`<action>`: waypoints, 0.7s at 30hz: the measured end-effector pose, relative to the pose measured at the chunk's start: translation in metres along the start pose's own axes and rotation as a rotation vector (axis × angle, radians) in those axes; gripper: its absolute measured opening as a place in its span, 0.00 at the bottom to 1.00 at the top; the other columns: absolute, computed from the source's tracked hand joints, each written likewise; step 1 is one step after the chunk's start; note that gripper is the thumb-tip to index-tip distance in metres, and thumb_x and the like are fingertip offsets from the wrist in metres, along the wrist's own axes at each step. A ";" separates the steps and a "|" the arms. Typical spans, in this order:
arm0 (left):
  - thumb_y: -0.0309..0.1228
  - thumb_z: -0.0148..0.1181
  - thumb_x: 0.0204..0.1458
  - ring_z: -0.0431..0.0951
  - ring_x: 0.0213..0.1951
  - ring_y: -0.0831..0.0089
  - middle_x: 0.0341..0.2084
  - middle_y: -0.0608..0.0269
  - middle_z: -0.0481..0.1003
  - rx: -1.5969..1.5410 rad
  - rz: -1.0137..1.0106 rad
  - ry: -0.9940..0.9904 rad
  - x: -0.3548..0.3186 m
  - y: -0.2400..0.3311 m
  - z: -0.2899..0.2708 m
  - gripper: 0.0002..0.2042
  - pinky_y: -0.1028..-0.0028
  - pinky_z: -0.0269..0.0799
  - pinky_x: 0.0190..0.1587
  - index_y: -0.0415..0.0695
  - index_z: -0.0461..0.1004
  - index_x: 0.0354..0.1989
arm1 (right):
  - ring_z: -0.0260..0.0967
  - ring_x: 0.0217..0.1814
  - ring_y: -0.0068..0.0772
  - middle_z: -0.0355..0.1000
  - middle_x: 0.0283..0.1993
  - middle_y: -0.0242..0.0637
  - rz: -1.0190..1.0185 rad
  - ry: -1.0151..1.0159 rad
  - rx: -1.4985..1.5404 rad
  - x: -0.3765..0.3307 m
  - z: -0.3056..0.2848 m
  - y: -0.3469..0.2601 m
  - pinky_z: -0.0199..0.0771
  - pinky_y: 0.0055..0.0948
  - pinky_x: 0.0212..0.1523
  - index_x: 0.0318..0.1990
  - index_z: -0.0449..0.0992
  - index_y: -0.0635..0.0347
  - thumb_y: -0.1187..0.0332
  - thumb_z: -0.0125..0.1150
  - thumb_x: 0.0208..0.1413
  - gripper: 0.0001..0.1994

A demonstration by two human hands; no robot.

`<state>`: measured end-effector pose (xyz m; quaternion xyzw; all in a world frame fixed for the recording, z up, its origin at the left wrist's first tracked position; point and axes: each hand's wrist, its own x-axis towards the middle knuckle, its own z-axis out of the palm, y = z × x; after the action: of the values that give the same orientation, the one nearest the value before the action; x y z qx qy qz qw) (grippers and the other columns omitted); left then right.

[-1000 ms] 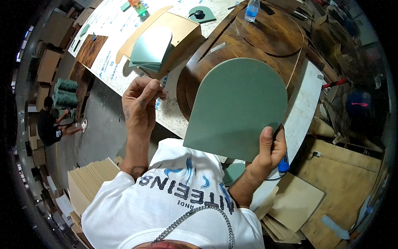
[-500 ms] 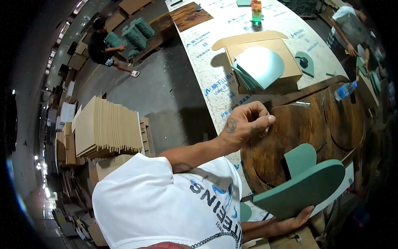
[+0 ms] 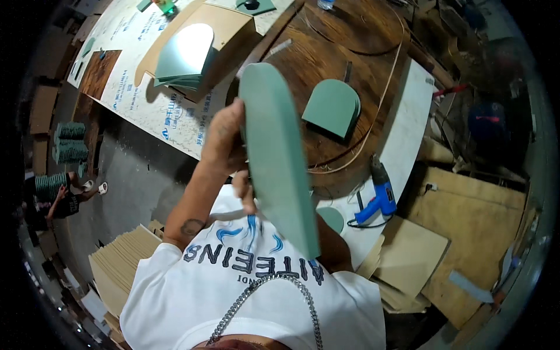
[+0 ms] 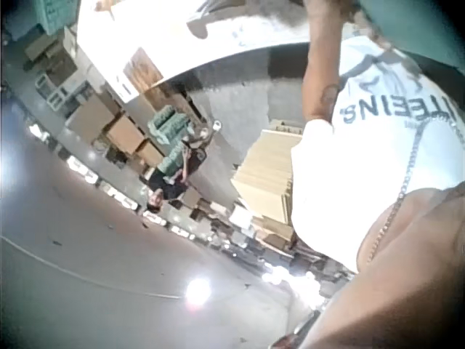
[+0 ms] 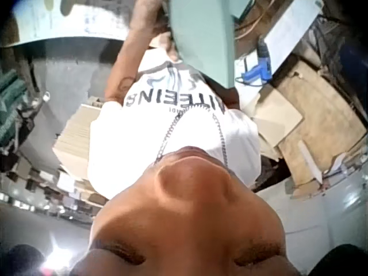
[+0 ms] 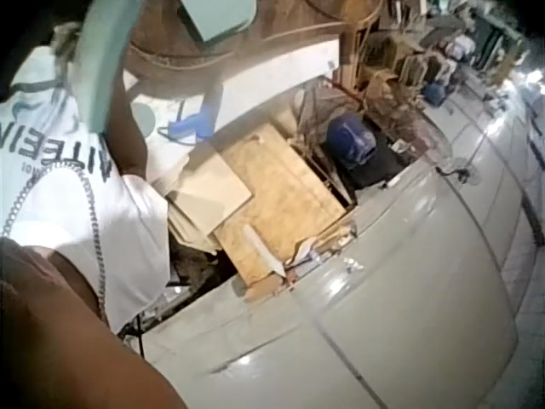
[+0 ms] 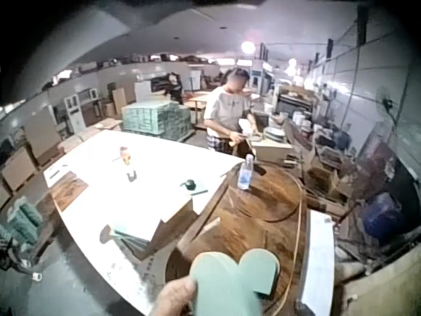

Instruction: The person uses a heat gun to apply heat to the edges of light green, semi-circular wooden parts. They rotate the parts to heat different sections and inspect the surface by running their fingers over it. The person places the finished parts on a stack of similar items on the workbench.

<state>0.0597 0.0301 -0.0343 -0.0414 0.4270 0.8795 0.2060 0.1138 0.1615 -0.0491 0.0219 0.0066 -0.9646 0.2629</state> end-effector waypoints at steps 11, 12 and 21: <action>0.43 0.53 0.54 0.72 0.23 0.82 0.25 0.65 0.74 0.179 0.194 0.329 0.004 0.036 0.017 0.17 0.83 0.68 0.27 0.38 0.75 0.36 | 0.71 0.41 0.31 0.72 0.38 0.44 -0.472 0.428 -0.549 -0.050 0.031 -0.041 0.71 0.22 0.37 0.48 0.66 0.73 0.58 0.42 0.61 0.22; 0.43 0.53 0.54 0.73 0.24 0.82 0.25 0.65 0.74 0.145 0.229 0.376 0.006 0.035 0.019 0.17 0.83 0.68 0.28 0.39 0.75 0.37 | 0.71 0.39 0.28 0.73 0.40 0.40 -0.465 0.444 -0.619 -0.053 0.040 -0.041 0.69 0.25 0.39 0.46 0.71 0.68 0.56 0.39 0.62 0.22; 0.56 0.35 0.57 0.74 0.31 0.79 0.30 0.60 0.76 0.367 0.270 0.326 0.003 0.043 0.015 0.34 0.84 0.69 0.34 0.31 0.69 0.48 | 0.66 0.26 0.22 0.69 0.26 0.32 -0.601 0.571 -0.747 -0.062 0.033 -0.033 0.68 0.21 0.32 0.31 0.73 0.64 0.70 0.47 0.60 0.10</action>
<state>0.0414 0.0187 0.0056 -0.0870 0.6084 0.7886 0.0196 0.1492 0.2203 -0.0133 0.1847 0.4249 -0.8850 -0.0459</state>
